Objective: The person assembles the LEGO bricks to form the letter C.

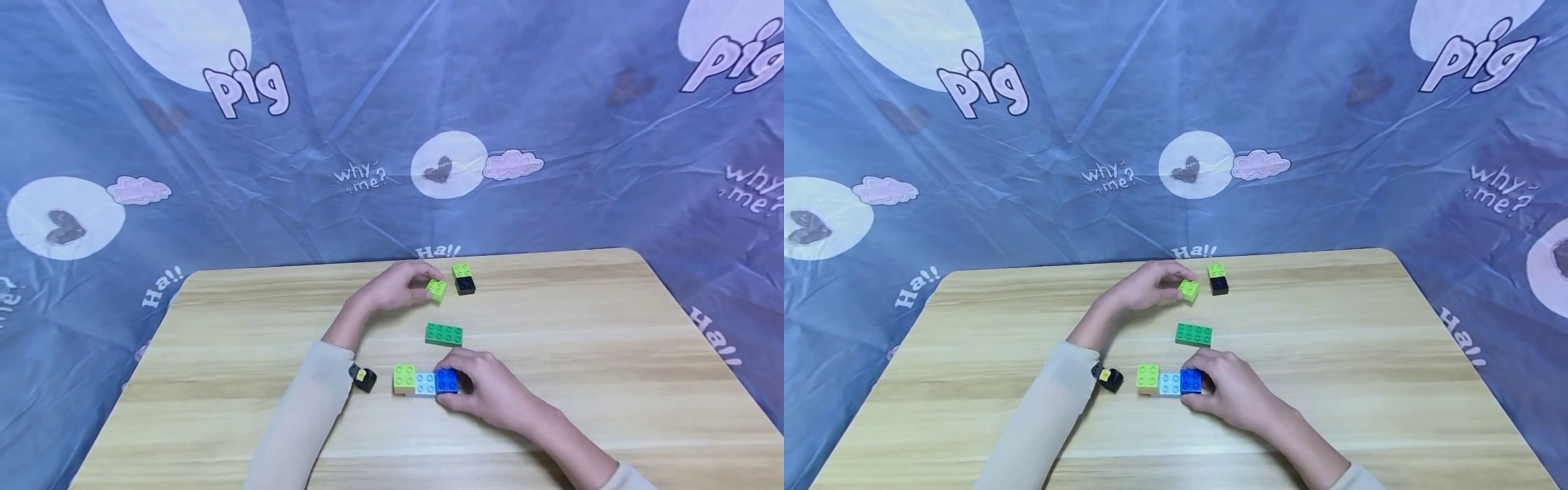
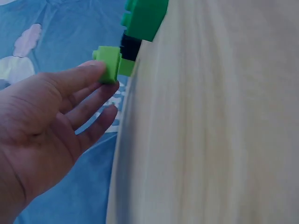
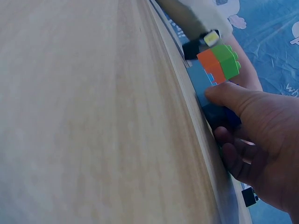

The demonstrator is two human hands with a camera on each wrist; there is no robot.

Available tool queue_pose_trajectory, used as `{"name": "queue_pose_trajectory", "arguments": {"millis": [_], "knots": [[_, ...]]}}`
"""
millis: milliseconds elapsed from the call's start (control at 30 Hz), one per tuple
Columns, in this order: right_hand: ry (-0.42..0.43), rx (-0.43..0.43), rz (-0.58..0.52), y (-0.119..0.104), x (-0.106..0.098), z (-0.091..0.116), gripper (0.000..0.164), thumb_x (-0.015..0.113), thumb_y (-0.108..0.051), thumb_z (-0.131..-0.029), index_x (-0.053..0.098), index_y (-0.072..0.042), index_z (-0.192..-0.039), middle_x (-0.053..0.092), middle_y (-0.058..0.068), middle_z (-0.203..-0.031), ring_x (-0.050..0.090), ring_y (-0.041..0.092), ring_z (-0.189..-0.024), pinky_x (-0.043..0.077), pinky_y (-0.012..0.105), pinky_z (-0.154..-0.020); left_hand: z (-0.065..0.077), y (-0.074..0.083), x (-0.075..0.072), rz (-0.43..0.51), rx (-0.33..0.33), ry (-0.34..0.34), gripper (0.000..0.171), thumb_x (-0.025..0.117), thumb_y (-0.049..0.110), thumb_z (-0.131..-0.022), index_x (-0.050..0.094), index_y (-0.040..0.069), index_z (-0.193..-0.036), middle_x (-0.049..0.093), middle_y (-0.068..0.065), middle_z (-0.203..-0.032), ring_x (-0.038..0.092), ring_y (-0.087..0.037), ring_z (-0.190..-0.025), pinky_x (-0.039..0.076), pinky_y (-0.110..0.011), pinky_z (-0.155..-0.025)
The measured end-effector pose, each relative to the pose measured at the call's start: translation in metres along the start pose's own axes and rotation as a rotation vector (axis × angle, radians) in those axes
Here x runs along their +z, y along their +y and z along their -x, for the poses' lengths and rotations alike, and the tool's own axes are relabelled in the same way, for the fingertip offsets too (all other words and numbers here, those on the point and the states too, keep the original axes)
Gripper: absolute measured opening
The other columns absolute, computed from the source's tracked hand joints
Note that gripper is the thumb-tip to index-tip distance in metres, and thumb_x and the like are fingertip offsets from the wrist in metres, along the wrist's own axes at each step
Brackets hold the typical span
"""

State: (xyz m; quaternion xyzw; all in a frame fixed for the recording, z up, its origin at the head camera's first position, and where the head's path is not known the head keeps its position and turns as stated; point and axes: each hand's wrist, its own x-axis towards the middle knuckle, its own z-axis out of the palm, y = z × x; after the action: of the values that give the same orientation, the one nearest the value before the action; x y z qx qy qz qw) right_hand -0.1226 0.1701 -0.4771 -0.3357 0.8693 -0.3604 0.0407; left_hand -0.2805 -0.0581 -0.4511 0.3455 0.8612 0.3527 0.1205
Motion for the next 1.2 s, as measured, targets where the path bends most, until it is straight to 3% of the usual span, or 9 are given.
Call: {"name": "queue_pose_trajectory", "arguments": {"millis": [333, 467, 567, 767, 933, 1200], "knots": [[-0.002, 0.013, 0.013, 0.002, 0.002, 0.002, 0.027, 0.089, -0.024, -0.087, 0.076, -0.023, -0.11, 0.069, -0.017, -0.102, 0.058, 0.001, -0.083, 0.053, 0.023, -0.072, 0.057, 0.022, -0.01, -0.038, 0.01, 0.087, 0.049, 0.069, 0.018, -0.104, 0.057, 0.011, -0.151, 0.06, -0.006, -0.148, 0.066, -0.017, -0.121, 0.051, -0.03, -0.107], [0.005, 0.01, 0.01, 0.003, 0.002, 0.002, 0.027, 0.089, -0.023, -0.087, 0.076, -0.022, -0.11, 0.069, -0.016, -0.101, 0.058, 0.001, -0.082, 0.053, 0.022, -0.07, 0.078, 0.042, -0.014, -0.034, 0.018, 0.114, 0.049, 0.069, 0.023, -0.104, 0.058, 0.013, -0.151, 0.061, -0.003, -0.15, 0.066, -0.015, -0.122, 0.051, -0.032, -0.108], [0.01, -0.002, -0.002, 0.003, 0.002, 0.001, 0.026, 0.089, -0.022, -0.087, 0.076, -0.022, -0.109, 0.068, -0.017, -0.099, 0.058, 0.001, -0.08, 0.052, 0.022, -0.068, 0.097, 0.062, -0.015, -0.041, 0.063, 0.135, 0.049, 0.07, 0.023, -0.104, 0.058, 0.011, -0.15, 0.062, -0.003, -0.149, 0.066, -0.015, -0.123, 0.05, -0.033, -0.109], [0.011, -0.016, -0.003, 0.003, 0.0, -0.001, 0.026, 0.089, -0.02, -0.086, 0.075, -0.021, -0.109, 0.067, -0.016, -0.097, 0.057, 0.002, -0.079, 0.052, 0.022, -0.067, 0.133, 0.088, -0.005, -0.064, 0.143, 0.111, 0.052, 0.072, 0.021, -0.101, 0.058, 0.009, -0.15, 0.065, -0.004, -0.146, 0.068, -0.015, -0.123, 0.052, -0.032, -0.107], [0.008, -0.008, -0.004, 0.003, -0.002, -0.001, 0.026, 0.09, -0.021, -0.086, 0.075, -0.022, -0.109, 0.067, -0.016, -0.097, 0.057, 0.002, -0.078, 0.051, 0.021, -0.066, 0.149, 0.088, 0.002, -0.106, 0.124, 0.112, 0.049, 0.077, 0.018, -0.098, 0.063, 0.01, -0.144, 0.069, -0.003, -0.139, 0.068, -0.014, -0.123, 0.053, -0.03, -0.106], [0.011, -0.007, -0.006, 0.001, -0.002, -0.001, 0.028, 0.09, -0.021, -0.086, 0.075, -0.02, -0.109, 0.068, -0.015, -0.099, 0.057, 0.002, -0.08, 0.052, 0.022, -0.068, 0.153, 0.078, 0.009, -0.101, 0.075, 0.047, 0.044, 0.08, 0.02, -0.095, 0.069, 0.01, -0.136, 0.072, 0.002, -0.131, 0.067, -0.009, -0.121, 0.052, -0.026, -0.104]]}}
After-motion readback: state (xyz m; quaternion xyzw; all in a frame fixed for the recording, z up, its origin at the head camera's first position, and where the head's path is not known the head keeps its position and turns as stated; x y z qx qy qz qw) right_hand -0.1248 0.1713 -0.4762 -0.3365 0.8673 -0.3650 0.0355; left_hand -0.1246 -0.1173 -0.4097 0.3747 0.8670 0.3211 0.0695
